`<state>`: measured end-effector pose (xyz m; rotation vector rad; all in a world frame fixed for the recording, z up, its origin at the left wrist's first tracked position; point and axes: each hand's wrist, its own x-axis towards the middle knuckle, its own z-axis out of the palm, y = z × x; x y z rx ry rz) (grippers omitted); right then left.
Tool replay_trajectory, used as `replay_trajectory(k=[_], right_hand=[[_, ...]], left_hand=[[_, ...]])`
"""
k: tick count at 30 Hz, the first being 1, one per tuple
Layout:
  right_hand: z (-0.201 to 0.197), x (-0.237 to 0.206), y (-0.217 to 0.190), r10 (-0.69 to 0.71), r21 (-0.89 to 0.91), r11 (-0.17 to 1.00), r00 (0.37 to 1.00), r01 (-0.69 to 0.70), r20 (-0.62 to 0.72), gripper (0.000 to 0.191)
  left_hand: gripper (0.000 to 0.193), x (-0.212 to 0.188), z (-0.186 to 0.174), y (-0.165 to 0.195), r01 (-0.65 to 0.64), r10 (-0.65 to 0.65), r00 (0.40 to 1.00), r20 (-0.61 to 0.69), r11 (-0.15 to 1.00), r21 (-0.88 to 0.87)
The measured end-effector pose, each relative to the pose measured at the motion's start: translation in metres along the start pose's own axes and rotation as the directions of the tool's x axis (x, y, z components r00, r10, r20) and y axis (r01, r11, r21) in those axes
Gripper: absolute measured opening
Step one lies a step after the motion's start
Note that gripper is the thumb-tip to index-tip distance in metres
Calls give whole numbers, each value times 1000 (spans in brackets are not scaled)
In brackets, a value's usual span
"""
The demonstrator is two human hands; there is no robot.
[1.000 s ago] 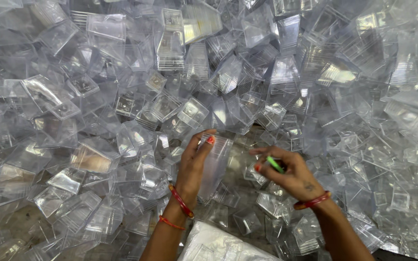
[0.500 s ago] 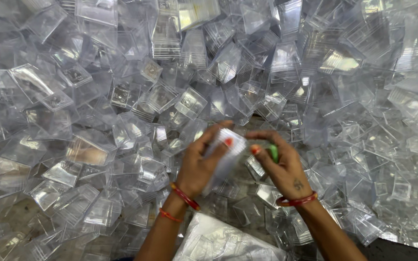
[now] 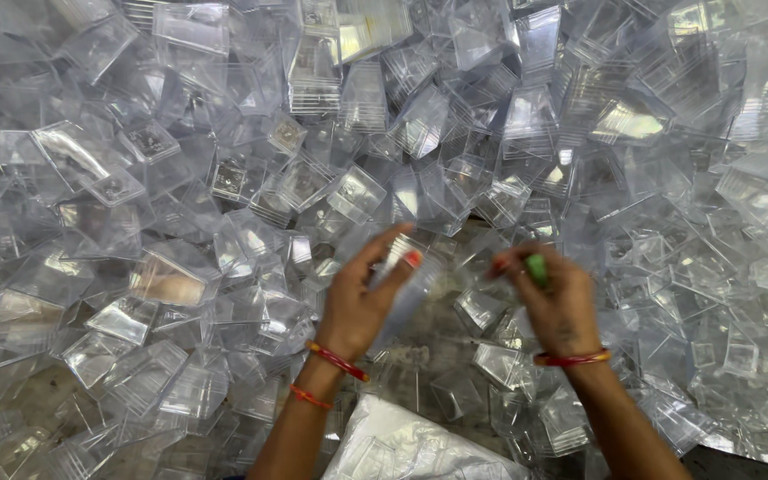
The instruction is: The person sits on the floor in front of a large pile of clear plastic cups and repeatedly picks up individual cups, nests them together by hand, and sets the nested stacks back onto the pile. They hold a small green marker-like object in one hand while stacking.
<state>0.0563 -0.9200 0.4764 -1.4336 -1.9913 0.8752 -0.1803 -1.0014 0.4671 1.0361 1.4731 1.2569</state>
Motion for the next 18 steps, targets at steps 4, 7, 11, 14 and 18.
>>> replay_trajectory(k=[4, 7, 11, 14, 18], right_hand=[[-1, -6, -3, -280, 367, 890, 960, 270, -28, 25], [12, -14, -4, 76, 211, 968, 957, -139, 281, 27], [25, -10, 6, -5, 233, 972, 1000, 2, 12, 27], [45, -19, 15, -325, -290, 889, 934, 354, 146, 21], [70, -28, 18, -312, -445, 746, 850, 496, 425, 29]], left_hand=[[65, -10, 16, 5, -61, 10, 974, 226, 974, 219], [65, -11, 21, 4, -83, 17, 962, 271, 969, 232], [56, -4, 11, -2, -147, 153, 980, 127, 988, -57], [57, 1, -1, -5, -91, 76, 994, -79, 972, -215], [51, 2, -6, -2, -155, 127, 978, -168, 974, -168]])
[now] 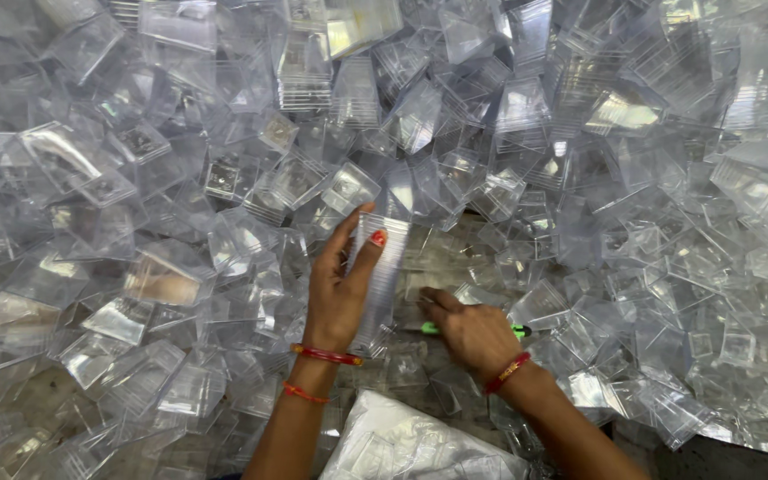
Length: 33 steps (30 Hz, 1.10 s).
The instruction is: The person sits on the floor in front of a large pile of clear plastic cups and repeatedly picks up individual cups, nests them together by hand, and sets the nested stacks back onto the pile. They hold a small green marker-like object in one hand while stacking.
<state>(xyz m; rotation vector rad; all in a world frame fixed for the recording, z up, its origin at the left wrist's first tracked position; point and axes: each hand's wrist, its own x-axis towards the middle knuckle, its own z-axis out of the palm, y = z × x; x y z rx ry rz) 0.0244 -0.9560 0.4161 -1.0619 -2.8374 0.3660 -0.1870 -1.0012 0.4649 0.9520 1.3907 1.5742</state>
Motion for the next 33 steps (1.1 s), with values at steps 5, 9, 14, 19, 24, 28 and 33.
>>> replay_trajectory(k=[5, 9, 14, 19, 24, 28, 33], right_hand=[[-32, 4, 16, 287, 301, 930, 930, -212, -229, 12], [-70, -1, 22, 490, 802, 589, 834, -103, -253, 28], [-92, -3, 4, 360, 843, 523, 929, -125, -85, 37], [-91, -2, -17, 294, 891, 444, 955, -96, -43, 42], [-85, 0, -8, 417, 863, 505, 878, -9, -235, 42], [-93, -5, 19, 345, 477, 851, 918, -220, -193, 35], [-84, -10, 24, 513, -267, 852, 819, -450, 257, 51]], left_hand=[[54, -5, 5, 10, -10, -1, 996, 89, 993, 117], [60, -13, 8, 16, -9, -114, 959, 259, 902, 431], [73, -16, 16, 15, -71, -176, 886, 429, 863, 500], [62, -19, 17, 11, -148, -2, 931, 366, 912, 383], [55, -14, 13, 6, -110, 72, 972, 221, 980, 164], [54, 4, -3, 4, -72, 71, 997, -36, 997, -28], [50, 9, -15, -1, 4, -41, 981, -190, 982, -191]])
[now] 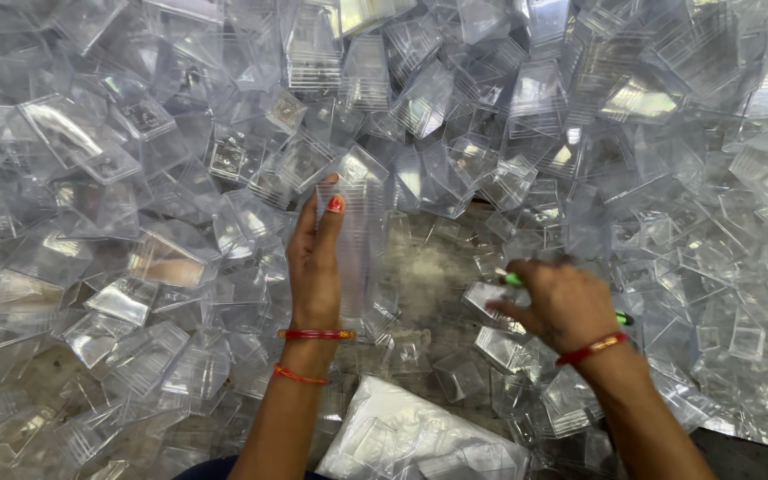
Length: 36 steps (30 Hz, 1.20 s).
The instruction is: The person sits on the floor in front of a large pile of clear plastic cups and repeatedly picks up individual cups, nests them together by hand, and sets the nested stacks back onto the pile. They hold a small green marker-like object in one hand while stacking.
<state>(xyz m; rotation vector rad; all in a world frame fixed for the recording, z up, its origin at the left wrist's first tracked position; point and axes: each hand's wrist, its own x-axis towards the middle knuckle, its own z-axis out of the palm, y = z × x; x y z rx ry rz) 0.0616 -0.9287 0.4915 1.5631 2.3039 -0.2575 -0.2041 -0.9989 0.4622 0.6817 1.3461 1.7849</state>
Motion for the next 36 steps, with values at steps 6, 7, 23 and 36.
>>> replay_trajectory(k=[6, 7, 23, 36], right_hand=[[22, 0, -28, -155, -120, 981, 988, 153, -8, 60], [21, 2, -30, -147, 26, 989, 989, 148, -28, 63], [-13, 0, 43, -183, 879, 371, 952, 299, -247, 36], [-13, -1, 20, -202, 920, 332, 968, 208, -146, 42]], left_hand=[[52, -2, 5, -9, -48, 45, 998, 52, 998, 43], [52, -2, 6, -9, -54, 50, 996, 71, 997, 53], [57, -39, 32, 9, -37, -178, 717, 674, 956, 291], [53, -47, 37, 17, -180, -120, 742, 660, 912, 368]])
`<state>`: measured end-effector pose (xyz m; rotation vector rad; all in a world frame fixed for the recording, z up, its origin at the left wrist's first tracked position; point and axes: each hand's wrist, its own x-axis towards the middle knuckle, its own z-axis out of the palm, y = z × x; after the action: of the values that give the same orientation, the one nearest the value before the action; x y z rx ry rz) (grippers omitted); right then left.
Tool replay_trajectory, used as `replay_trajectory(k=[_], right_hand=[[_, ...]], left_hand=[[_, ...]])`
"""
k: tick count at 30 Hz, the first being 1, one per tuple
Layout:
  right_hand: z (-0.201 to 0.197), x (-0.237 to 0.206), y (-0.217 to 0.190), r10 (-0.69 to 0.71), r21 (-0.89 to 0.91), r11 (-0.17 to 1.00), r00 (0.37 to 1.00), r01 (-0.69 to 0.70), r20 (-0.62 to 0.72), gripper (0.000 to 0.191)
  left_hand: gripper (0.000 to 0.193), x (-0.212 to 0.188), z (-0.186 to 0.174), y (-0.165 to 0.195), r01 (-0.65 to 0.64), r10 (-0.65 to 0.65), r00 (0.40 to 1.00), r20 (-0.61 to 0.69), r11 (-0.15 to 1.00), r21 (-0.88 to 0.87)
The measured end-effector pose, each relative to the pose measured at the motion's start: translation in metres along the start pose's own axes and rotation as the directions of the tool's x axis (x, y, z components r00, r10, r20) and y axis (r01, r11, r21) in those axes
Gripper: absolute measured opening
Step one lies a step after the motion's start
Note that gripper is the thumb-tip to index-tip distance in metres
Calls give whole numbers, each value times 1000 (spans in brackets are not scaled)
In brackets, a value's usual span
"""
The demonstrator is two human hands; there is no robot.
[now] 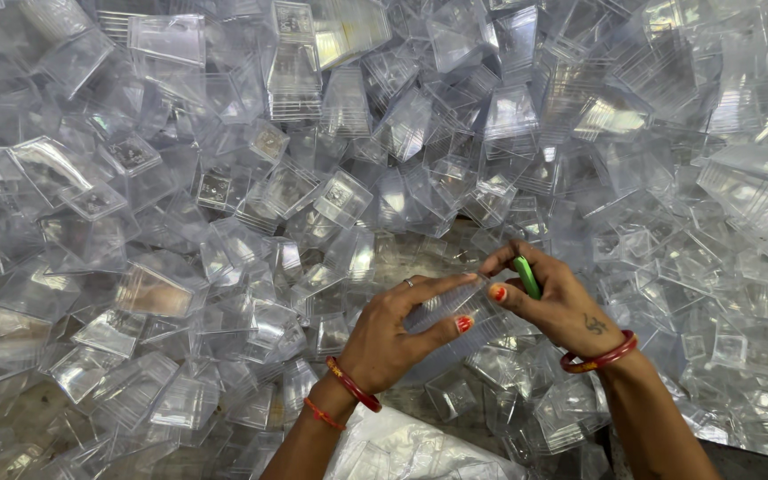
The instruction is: The person sits on the floor in front of a large pile of clear plastic cups and repeatedly picks up individual cups, nests them together by hand, and sets the nested stacks back onto the pile. They hold a small green marker-like object in one hand while stacking.
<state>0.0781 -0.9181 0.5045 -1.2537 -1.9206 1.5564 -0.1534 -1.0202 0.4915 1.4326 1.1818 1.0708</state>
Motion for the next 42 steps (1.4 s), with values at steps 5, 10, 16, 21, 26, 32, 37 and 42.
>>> replay_trajectory(k=[5, 10, 16, 21, 26, 32, 37, 42], right_hand=[[4, 1, 3, -23, 23, 999, 999, 24, -31, 39], [4, 2, -1, -3, -23, 1000, 997, 1, -76, 38], [8, 1, -5, -48, -28, 999, 992, 44, -119, 35], [5, 2, -4, 64, 59, 997, 921, -45, -383, 31], [11, 9, 11, -76, -297, 954, 934, -33, -348, 25], [25, 11, 27, -173, -307, 942, 981, 138, -90, 33], [7, 3, 12, -76, 31, 996, 991, 80, -109, 35], [9, -8, -4, -218, 246, 942, 973, 230, -75, 46]], left_hand=[[51, 0, 1, -3, -94, 95, 994, -45, 995, 26], [54, 1, 5, -3, 6, -2, 999, -54, 997, 77], [53, 1, 6, -1, -16, 21, 997, -71, 997, 76], [53, 3, 7, -10, 10, -15, 993, -115, 999, -49], [52, 8, 6, -23, -30, -22, 993, -120, 908, -418], [52, 5, 2, -30, 126, -64, 992, 113, 675, -727], [53, -4, -5, -24, 126, 4, 985, 173, 672, -730], [55, -1, -10, -19, 111, 10, 986, 164, 698, -708]])
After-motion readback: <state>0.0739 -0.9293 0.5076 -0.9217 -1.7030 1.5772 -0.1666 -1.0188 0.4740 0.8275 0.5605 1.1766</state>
